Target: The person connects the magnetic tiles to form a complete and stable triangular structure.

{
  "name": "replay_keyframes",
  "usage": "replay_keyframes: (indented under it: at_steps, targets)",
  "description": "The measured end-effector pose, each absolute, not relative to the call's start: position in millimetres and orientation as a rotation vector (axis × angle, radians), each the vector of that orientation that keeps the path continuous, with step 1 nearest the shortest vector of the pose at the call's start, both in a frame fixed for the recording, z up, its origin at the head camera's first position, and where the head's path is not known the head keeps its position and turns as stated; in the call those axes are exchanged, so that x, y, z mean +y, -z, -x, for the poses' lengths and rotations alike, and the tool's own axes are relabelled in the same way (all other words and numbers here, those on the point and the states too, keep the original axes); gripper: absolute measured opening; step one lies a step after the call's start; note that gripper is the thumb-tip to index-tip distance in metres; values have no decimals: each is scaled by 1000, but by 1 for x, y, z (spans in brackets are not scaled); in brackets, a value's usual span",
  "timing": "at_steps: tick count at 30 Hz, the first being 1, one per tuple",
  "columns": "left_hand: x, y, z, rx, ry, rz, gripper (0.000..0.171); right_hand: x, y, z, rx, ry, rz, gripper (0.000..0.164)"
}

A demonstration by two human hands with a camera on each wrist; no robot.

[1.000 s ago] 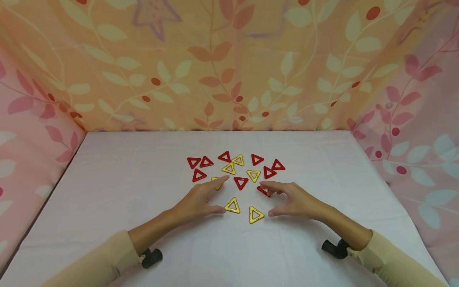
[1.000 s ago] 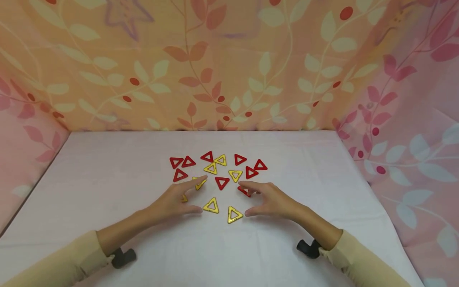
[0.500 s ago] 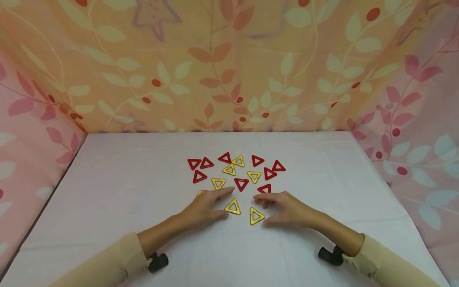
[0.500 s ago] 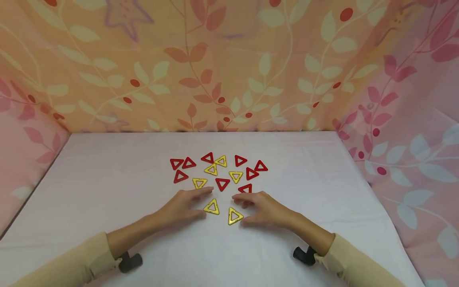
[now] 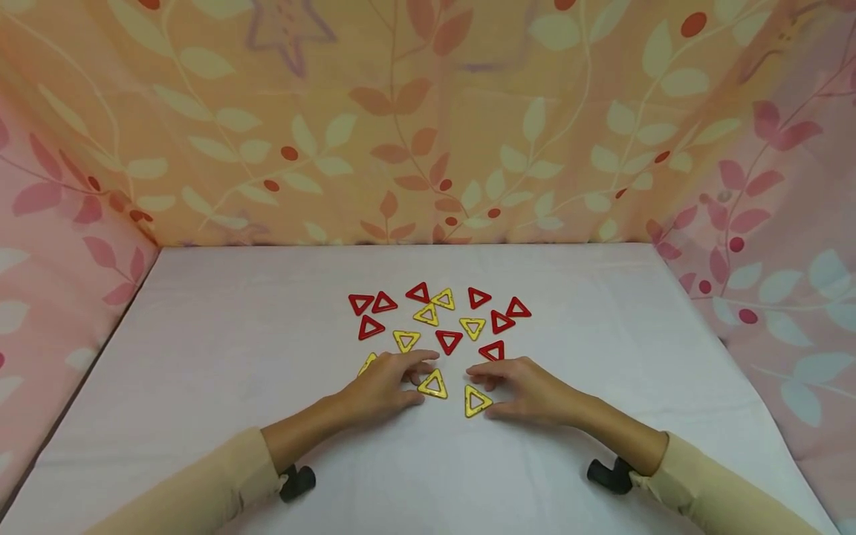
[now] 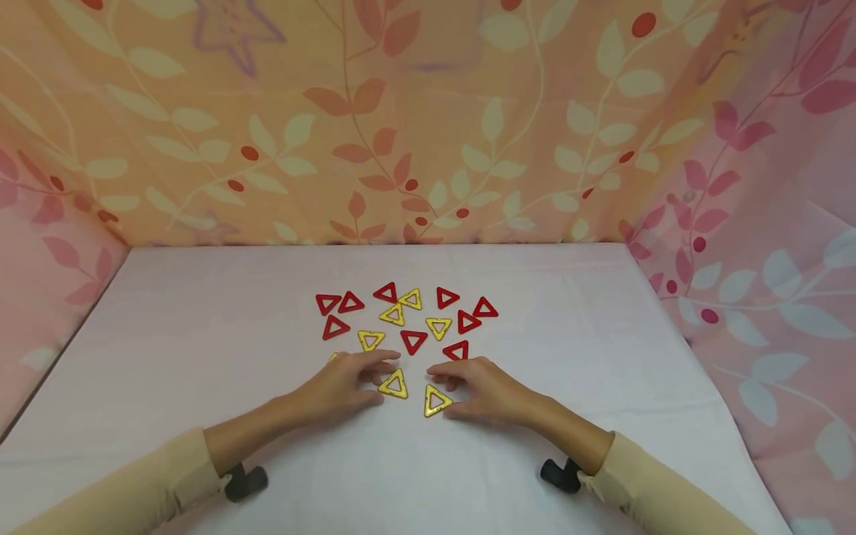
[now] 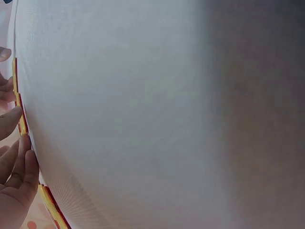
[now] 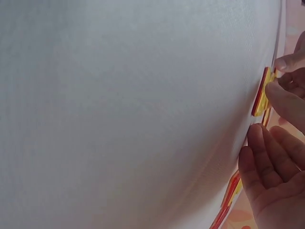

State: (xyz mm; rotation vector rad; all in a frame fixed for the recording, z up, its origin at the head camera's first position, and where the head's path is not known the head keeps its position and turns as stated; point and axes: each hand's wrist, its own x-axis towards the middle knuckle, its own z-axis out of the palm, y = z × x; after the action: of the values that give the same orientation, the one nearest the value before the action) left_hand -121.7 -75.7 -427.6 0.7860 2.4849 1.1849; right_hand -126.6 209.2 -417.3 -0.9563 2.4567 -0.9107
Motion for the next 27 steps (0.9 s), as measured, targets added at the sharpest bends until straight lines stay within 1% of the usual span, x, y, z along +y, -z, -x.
replay_keyframes:
  at_steps: [11,21,27]
  targets:
    - [-71,427,123,2528,-1129,-844,59,203,423,128,2494,896,1049,45]
    - [-67,424,122,2555,-1090,-830,58,199,422,129,2523,838,1046,37]
    - [-65,422,120,2569,-1076,-808,58,197,421,130,2529,831,1043,35]
